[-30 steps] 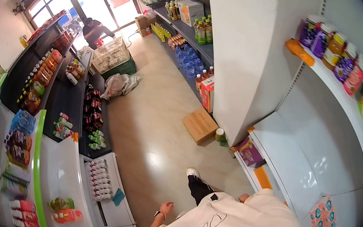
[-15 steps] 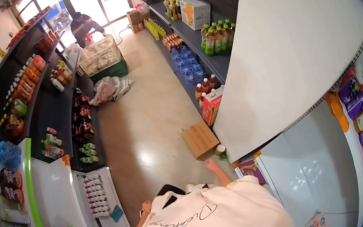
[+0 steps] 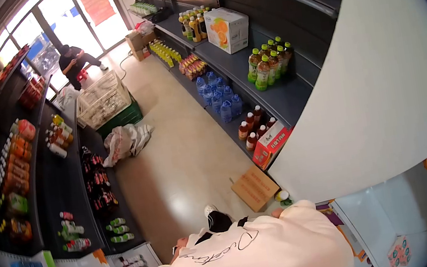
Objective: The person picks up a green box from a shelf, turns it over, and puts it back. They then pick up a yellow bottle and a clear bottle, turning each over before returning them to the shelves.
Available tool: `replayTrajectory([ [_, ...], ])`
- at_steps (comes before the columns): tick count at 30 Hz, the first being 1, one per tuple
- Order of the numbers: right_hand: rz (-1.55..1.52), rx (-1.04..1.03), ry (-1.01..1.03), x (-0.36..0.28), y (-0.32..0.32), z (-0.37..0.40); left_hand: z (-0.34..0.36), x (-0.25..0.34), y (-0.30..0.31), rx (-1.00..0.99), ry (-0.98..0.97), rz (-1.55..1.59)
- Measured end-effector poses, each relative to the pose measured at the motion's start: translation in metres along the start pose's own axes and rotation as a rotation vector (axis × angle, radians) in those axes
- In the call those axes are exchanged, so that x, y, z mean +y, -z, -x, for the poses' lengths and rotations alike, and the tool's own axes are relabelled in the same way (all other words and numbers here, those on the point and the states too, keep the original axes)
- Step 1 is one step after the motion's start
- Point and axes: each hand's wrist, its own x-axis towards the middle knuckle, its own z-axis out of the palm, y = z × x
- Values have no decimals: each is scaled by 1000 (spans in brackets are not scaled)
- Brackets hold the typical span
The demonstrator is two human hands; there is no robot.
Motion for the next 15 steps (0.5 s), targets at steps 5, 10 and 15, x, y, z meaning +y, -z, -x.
replayTrajectory([
  [5,33,412,232,-44,94,-62,-129,63,76,-115,2,318],
  [10,-1073,255,-397,-112,170,-181,-194,147,113,-120,-33,205],
  [15,-1260,279,-377,-149,228,-239,-231,212,112,-283,-52,254],
])
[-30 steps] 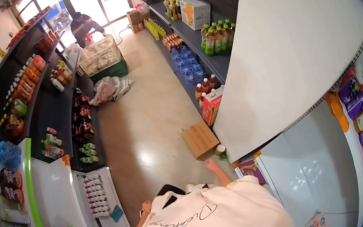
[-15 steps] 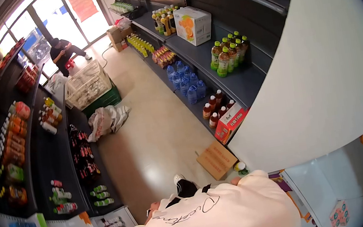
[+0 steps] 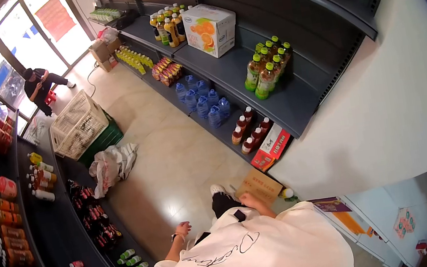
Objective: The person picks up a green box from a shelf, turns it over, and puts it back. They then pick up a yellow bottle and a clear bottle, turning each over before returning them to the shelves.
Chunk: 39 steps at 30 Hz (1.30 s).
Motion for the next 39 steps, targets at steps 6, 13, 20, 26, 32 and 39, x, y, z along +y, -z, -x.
replayTrajectory([
  [6,892,197,408,-8,57,-17,-46,40,-1,-272,-64,-341],
  [13,768,188,232,-5,112,-204,-209,136,85,-633,202,294],
  [20,-53,288,131,-167,134,-279,-269,337,31,-101,-248,-169],
  [26,-353,393,372,-267,167,-249,-295,484,-70,-521,-699,-208],
  [32,-494,585,545,-362,222,-256,-269,674,-202,-622,-1108,-310],
  [39,-261,963,603,-431,277,-308,-252,851,-333,-615,-1486,-712],
])
